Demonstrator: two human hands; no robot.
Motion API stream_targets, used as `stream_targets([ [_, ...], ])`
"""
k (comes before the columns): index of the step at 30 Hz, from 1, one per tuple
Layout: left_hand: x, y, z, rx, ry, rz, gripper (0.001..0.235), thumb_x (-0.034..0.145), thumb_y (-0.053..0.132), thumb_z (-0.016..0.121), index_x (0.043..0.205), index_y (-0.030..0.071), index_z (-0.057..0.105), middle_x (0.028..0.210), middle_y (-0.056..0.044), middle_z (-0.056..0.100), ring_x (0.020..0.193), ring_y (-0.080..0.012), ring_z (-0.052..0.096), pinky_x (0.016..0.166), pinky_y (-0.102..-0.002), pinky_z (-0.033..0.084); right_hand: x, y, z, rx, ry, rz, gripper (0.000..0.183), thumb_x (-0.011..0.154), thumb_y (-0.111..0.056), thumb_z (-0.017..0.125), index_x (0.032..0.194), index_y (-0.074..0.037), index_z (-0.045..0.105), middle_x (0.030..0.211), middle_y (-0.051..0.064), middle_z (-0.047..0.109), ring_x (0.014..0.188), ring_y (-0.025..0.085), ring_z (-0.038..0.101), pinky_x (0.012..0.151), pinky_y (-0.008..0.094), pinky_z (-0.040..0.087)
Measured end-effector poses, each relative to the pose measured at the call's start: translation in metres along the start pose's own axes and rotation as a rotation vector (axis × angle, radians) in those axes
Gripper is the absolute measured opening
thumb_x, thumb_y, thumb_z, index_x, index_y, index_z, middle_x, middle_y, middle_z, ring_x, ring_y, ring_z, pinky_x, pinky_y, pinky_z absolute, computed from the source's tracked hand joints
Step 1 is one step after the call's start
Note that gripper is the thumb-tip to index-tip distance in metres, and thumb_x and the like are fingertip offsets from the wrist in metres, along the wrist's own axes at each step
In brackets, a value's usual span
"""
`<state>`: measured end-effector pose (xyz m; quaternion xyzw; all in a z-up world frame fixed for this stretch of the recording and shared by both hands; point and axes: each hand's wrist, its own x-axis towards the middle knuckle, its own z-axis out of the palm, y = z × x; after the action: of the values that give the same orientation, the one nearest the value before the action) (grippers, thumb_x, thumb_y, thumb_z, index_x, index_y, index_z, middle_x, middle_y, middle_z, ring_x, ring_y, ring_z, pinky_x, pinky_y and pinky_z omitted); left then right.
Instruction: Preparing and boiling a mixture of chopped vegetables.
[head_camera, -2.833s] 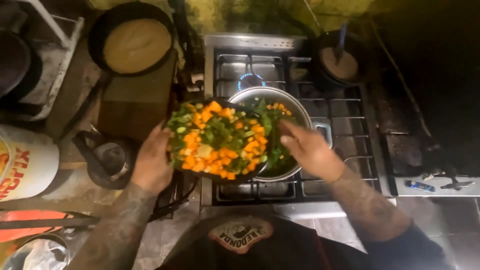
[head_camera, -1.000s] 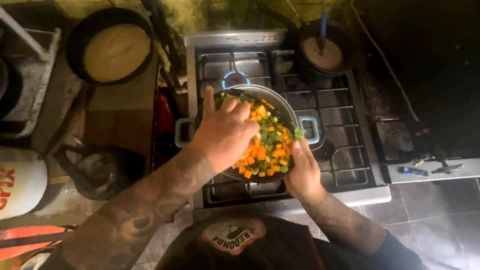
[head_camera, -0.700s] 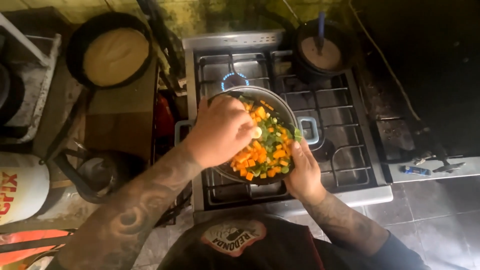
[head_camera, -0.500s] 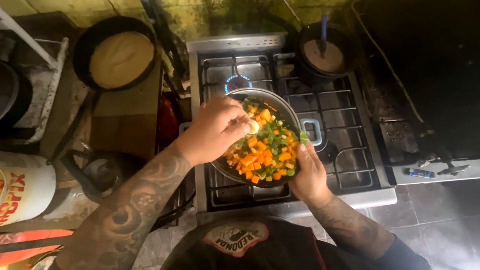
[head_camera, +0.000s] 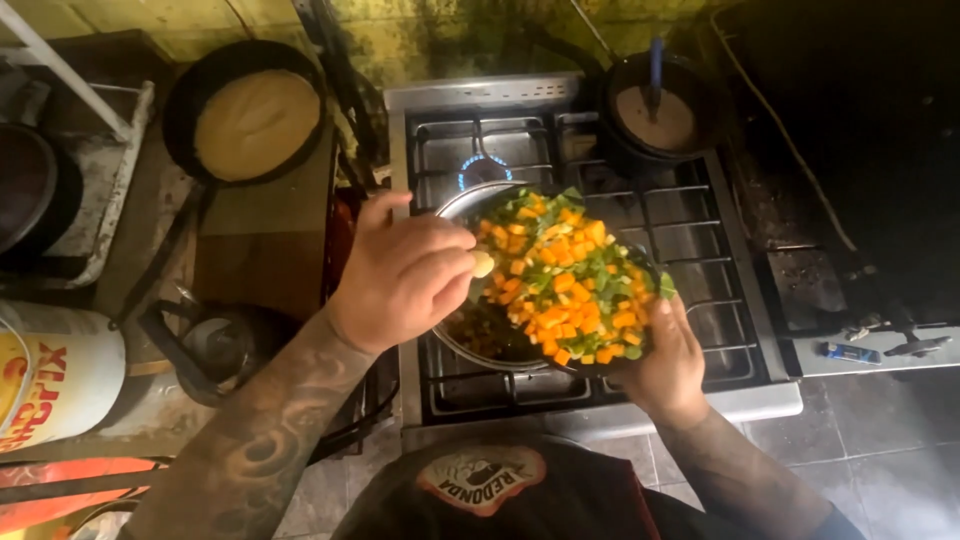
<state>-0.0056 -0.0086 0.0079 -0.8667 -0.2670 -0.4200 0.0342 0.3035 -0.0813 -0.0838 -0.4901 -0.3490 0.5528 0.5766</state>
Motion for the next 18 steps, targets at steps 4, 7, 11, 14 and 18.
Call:
stream_targets([
  [4,-0.011,-0.007,0.002,0.077,0.046,0.099,0.015,0.095,0.018,0.084,0.100,0.017,0.069,0.103,0.002,0.072,0.094,-0.0120,0.070,0.114,-0.045,0.031,0.000,-0.003,-0.005,0.317,-0.023,0.027,0.049,0.106,-0.030,0.039,0.149,-0.006,0.040,0.137,0.012,0.058,0.121,0.028,0.061,0.101,0.043,0.051],
  [7,-0.017,-0.006,0.002,0.130,0.012,0.050,0.016,0.096,0.016,0.082,0.103,0.019,0.068,0.103,0.003,0.072,0.095,-0.0136,0.071,0.111,-0.045,0.033,0.001,-0.003,-0.017,0.285,-0.034,-0.065,0.049,0.111,-0.033,0.037,0.151,-0.004,0.042,0.143,0.014,0.055,0.126,0.029,0.057,0.105,0.044,0.048],
  [11,-0.024,-0.008,0.014,0.198,-0.136,-0.181,0.030,0.092,0.017,0.078,0.118,0.012,0.066,0.108,-0.001,0.073,0.097,-0.0201,0.071,0.103,-0.046,0.040,0.001,-0.009,-0.013,0.347,-0.014,-0.043,0.048,0.111,-0.031,0.037,0.151,-0.005,0.040,0.144,0.014,0.054,0.128,0.031,0.056,0.107,0.046,0.047],
  [14,-0.013,0.000,0.016,0.172,-0.147,-0.226,0.041,0.091,0.020,0.078,0.127,0.007,0.064,0.114,-0.007,0.073,0.098,-0.0236,0.070,0.098,-0.045,0.046,0.001,-0.007,-0.013,0.343,-0.046,-0.042,0.049,0.110,-0.032,0.037,0.150,-0.005,0.040,0.145,0.015,0.054,0.129,0.032,0.056,0.108,0.046,0.047],
  [18,-0.001,0.017,0.024,0.079,-0.146,-0.143,0.036,0.091,0.026,0.080,0.120,0.009,0.067,0.117,-0.007,0.070,0.100,-0.0239,0.067,0.094,-0.042,0.051,0.000,0.001,-0.012,0.368,-0.017,0.023,0.048,0.110,-0.031,0.035,0.150,-0.004,0.040,0.143,0.015,0.054,0.128,0.031,0.057,0.108,0.046,0.047],
])
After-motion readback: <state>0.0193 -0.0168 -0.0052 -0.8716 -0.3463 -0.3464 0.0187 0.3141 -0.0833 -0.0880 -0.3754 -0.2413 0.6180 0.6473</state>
